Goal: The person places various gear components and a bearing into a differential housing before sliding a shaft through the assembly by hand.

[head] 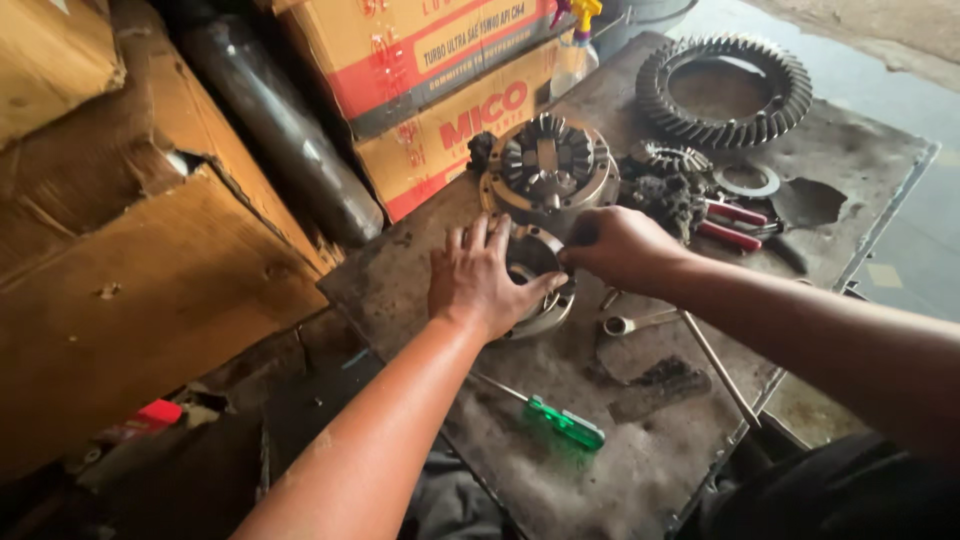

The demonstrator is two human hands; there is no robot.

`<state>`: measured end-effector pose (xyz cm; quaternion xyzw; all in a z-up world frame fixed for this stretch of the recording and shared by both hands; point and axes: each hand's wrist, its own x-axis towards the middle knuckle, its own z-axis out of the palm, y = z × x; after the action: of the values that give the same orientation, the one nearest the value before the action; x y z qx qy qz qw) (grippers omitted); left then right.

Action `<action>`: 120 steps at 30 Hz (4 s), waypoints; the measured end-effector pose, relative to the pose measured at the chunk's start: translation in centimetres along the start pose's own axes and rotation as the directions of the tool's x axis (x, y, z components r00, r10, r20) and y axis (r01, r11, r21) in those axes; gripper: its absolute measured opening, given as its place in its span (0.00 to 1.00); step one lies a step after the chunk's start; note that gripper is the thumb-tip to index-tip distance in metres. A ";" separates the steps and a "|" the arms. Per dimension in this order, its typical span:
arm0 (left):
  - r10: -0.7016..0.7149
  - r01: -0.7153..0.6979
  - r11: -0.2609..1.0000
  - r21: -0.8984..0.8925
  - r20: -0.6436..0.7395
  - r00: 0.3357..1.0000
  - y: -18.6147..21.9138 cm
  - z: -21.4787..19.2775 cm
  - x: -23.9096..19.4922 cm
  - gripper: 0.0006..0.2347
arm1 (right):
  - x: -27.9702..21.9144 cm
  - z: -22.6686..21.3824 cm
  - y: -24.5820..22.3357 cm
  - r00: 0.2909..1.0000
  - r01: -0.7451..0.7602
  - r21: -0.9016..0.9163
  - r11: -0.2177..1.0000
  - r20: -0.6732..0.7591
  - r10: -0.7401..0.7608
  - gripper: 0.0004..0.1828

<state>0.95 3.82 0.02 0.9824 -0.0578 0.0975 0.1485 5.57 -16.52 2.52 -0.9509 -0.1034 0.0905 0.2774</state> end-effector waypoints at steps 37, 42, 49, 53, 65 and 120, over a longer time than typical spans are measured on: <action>-0.114 0.115 0.993 -0.001 0.117 0.987 1.1 -2.1 -0.4 0.49 | 1.2 1.2 -1.9 0.970 0.104 0.106 0.989 -0.232 -0.077 0.17; -0.097 0.099 0.995 -0.023 0.090 0.991 0.9 -2.0 0.3 0.48 | -1.2 1.2 -0.8 0.989 -0.001 0.055 0.998 -0.145 0.009 0.15; -0.085 0.086 0.996 -0.002 0.118 0.989 1.0 -2.5 -0.3 0.48 | -0.1 1.6 -1.8 0.975 0.043 0.099 0.994 -0.221 -0.020 0.15; -0.080 0.080 0.997 -0.003 0.119 0.990 1.0 -2.4 -0.3 0.48 | -1.1 1.2 -1.1 0.985 0.006 0.049 0.999 -0.171 0.002 0.16; -0.048 0.053 0.997 -0.055 0.093 0.995 0.6 -1.6 0.0 0.47 | 0.1 1.7 -1.0 0.978 0.051 0.108 0.993 -0.206 -0.028 0.16; -0.108 0.110 0.984 -0.143 0.018 0.994 0.2 0.5 0.1 0.46 | 0.9 2.5 -1.9 0.955 0.062 0.171 0.983 -0.298 -0.009 0.15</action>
<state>1.10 3.47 -0.34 0.9713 -0.0116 0.0798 0.2237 5.60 -13.46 1.43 -0.9231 -0.0693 -0.0489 0.3752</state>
